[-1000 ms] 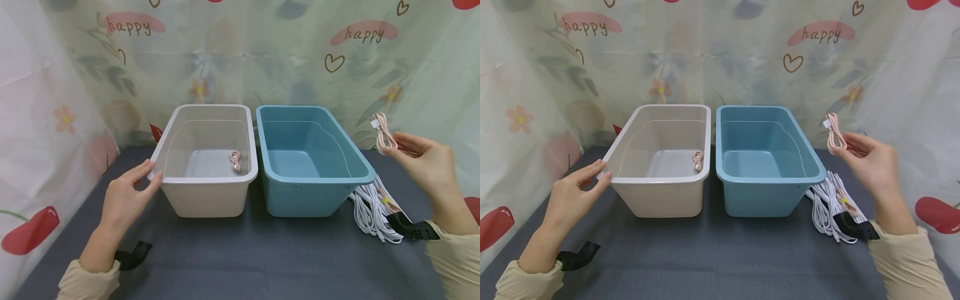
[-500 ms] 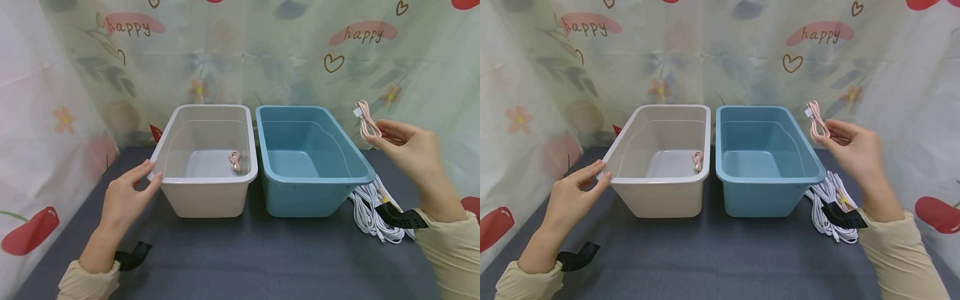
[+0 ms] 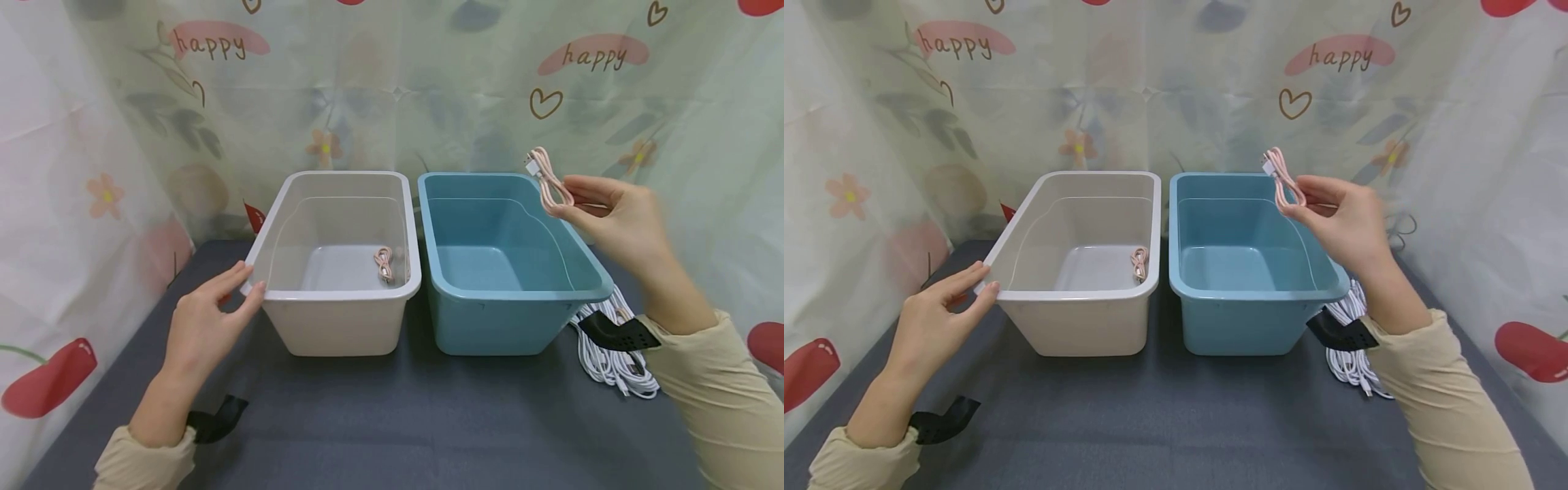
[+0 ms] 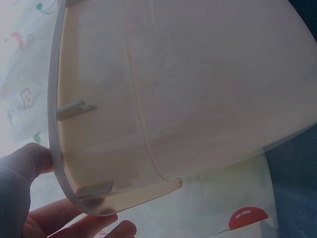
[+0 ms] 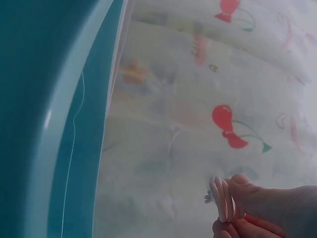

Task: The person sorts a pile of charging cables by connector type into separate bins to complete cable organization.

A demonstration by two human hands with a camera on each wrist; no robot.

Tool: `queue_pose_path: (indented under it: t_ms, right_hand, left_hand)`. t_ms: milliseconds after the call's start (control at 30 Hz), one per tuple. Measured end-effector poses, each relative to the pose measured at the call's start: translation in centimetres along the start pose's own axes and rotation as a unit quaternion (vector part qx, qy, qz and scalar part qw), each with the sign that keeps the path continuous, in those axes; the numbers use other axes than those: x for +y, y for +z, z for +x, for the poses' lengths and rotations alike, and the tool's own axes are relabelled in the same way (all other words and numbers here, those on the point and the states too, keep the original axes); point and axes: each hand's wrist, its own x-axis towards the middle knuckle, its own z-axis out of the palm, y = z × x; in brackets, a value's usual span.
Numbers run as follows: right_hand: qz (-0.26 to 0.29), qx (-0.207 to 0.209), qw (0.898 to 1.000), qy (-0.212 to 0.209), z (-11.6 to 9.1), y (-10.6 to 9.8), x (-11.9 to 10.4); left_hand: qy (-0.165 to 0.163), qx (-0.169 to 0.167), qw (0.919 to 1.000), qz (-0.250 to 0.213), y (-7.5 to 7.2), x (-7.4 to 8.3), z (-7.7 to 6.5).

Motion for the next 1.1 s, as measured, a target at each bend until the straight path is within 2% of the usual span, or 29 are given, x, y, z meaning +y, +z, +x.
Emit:
queue_pose_path:
  t_ms: [200,567,933,1100]
  right_hand:
    - [-0.024,-0.027,0.999,-0.005,0.7,1.5,-1.5]
    - [-0.006,-0.084,0.996,-0.04,2.6,5.0,-4.8]
    - [0.01,-0.141,0.99,-0.015,5.2,8.9,-7.2]
    - [0.035,-0.171,0.985,0.004,6.0,10.9,-8.1]
  left_hand:
    - [-0.003,-0.003,1.0,-0.001,0.0,0.0,0.0]
    - [0.003,0.002,1.0,0.0,0.0,-0.1,-0.1]
    - [0.001,0.0,1.0,-0.002,0.0,-0.1,-0.1]
    - [0.008,0.005,1.0,-0.003,0.2,-0.1,0.0]
